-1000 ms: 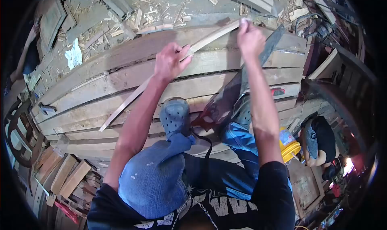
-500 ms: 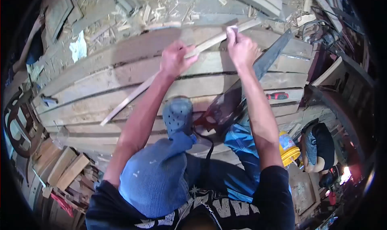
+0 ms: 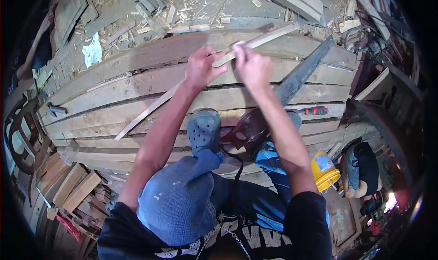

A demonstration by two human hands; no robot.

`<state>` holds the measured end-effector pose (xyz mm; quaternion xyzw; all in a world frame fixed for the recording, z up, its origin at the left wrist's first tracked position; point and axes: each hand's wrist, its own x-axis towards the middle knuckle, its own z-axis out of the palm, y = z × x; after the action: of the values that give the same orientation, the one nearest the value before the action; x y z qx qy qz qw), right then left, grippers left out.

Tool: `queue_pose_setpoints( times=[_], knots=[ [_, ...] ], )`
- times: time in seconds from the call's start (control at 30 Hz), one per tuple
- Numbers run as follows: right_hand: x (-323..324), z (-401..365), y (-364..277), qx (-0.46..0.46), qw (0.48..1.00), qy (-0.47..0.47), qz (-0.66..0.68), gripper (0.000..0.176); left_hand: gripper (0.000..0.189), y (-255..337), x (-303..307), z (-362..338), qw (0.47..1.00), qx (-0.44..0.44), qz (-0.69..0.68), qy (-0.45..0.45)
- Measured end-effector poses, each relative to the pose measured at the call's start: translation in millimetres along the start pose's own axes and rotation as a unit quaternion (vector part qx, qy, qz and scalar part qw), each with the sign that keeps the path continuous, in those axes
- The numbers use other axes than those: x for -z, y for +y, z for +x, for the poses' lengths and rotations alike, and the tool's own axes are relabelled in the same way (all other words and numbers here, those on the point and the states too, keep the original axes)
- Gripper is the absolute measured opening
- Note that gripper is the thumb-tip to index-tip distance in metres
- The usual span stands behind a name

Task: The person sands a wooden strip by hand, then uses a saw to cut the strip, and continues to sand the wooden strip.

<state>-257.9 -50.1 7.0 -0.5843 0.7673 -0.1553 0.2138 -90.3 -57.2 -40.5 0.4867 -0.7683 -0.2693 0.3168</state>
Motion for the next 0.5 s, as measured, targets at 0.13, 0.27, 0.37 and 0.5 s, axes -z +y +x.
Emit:
queue_pose_setpoints(
  times=[0.13,0.27,0.37,0.5],
  knots=[
    [-17.9,-19.1,-10.9,-0.033,0.998,0.044,0.023,0.039,0.048,8.0,4.1,-6.9,0.999,-0.012,-0.032,0.004],
    [-2.7,-0.8,11.5,-0.018,1.0,0.02,0.014,0.04,0.065,12.0,15.6,-1.3,0.998,-0.044,-0.043,-0.009],
    [-9.8,-5.4,3.0,-0.077,0.993,0.066,0.064,0.038,0.068,16.9,21.2,-1.9,0.997,-0.034,-0.071,-0.002],
    [-29.7,-29.6,-5.4,0.048,0.999,-0.015,0.016,0.036,0.056,9.9,15.7,2.1,0.997,0.015,-0.031,0.072]
  ],
)
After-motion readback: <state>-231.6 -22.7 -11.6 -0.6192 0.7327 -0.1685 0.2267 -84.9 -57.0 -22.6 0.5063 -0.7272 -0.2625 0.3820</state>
